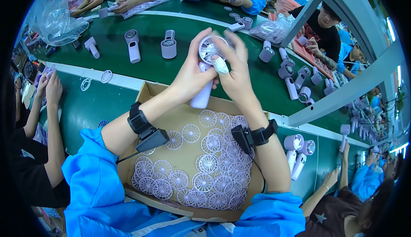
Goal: The person picks up a fan body, inserts a fan blade, and presses a fan cover onto the front before placing it on the conveyor belt.
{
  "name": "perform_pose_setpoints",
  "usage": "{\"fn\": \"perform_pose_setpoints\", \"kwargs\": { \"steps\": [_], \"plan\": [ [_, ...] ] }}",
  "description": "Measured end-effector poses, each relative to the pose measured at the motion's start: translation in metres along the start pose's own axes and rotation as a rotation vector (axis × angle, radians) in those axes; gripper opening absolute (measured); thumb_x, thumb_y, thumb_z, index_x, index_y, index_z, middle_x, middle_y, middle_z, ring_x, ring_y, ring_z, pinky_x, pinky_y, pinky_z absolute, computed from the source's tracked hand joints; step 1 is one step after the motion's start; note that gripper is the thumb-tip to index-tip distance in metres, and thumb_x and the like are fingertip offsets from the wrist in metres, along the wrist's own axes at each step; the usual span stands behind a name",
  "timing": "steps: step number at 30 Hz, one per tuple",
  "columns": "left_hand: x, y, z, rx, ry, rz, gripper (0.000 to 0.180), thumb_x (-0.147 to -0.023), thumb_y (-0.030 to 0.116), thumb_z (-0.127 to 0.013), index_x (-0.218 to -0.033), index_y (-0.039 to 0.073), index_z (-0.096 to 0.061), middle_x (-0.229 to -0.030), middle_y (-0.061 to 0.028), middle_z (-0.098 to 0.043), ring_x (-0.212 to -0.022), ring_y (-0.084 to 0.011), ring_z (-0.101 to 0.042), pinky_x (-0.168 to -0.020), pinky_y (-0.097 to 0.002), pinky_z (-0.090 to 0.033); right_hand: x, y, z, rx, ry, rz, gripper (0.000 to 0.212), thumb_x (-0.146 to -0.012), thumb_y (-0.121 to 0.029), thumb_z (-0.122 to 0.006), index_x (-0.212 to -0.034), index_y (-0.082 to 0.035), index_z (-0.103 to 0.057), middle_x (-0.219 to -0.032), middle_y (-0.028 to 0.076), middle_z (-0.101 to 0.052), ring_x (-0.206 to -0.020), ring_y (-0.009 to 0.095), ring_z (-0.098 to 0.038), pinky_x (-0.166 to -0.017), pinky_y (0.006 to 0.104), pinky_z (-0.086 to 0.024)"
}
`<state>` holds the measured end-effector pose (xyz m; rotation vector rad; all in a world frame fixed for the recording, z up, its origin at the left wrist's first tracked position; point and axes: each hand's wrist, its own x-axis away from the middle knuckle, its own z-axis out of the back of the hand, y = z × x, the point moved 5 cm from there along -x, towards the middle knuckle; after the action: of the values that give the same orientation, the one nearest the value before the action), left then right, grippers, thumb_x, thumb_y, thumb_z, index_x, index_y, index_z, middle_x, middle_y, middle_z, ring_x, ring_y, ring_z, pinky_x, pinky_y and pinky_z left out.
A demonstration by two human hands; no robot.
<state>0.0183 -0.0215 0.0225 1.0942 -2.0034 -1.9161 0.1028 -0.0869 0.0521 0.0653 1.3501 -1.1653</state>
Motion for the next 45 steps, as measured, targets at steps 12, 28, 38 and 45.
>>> {"fn": "perform_pose_setpoints", "kwargs": {
  "steps": [12,28,38,45],
  "plan": [
    [0.002,-0.005,0.005,0.063,-0.079,-0.056,0.055,-0.098,0.027,-0.043,-0.148,0.025,-0.02,-0.104,-0.0081,-0.056,-0.069,-0.0126,-0.058,-0.052,-0.025,-0.05,-0.002,0.029,0.003,-0.547,-0.084,-0.481,0.033,-0.094,-0.02,-0.054,-0.124,-0.006,-0.053,-0.11,0.006,-0.059,-0.092,0.012,-0.058,-0.072,0.0262,-0.05],
    [-0.023,-0.061,0.096,-0.815,0.279,0.347,0.067,-0.086,0.025,-0.058,-0.145,0.015,-0.028,-0.127,-0.0295,-0.049,-0.108,-0.0366,-0.058,-0.092,-0.0407,-0.047,0.005,0.116,0.028,0.315,-0.389,-0.777,0.045,-0.088,-0.023,-0.049,-0.129,-0.006,-0.049,-0.112,0.017,-0.06,-0.099,0.029,-0.061,-0.088,0.0386,-0.047],
    [-0.017,-0.074,0.065,-1.165,-0.119,0.28,0.028,-0.084,0.027,-0.053,-0.097,0.007,-0.069,-0.09,-0.019,-0.067,-0.087,-0.0349,-0.065,-0.08,-0.0429,-0.051,-0.01,0.19,-0.02,0.888,-0.835,-0.66,0.062,-0.081,-0.03,-0.06,-0.131,0.0,-0.041,-0.12,0.028,-0.055,-0.107,0.039,-0.057,-0.092,0.0426,-0.045],
    [-0.014,-0.067,0.053,-1.148,-0.203,0.194,0.033,-0.086,0.031,-0.053,-0.095,0.004,-0.068,-0.086,-0.0187,-0.067,-0.082,-0.0328,-0.065,-0.078,-0.0406,-0.052,0.01,0.184,-0.026,0.719,-0.706,-1.008,0.049,-0.081,-0.025,-0.058,-0.12,0.002,-0.045,-0.094,0.017,-0.063,-0.076,0.029,-0.064,-0.064,0.0368,-0.052]
  ]
}}
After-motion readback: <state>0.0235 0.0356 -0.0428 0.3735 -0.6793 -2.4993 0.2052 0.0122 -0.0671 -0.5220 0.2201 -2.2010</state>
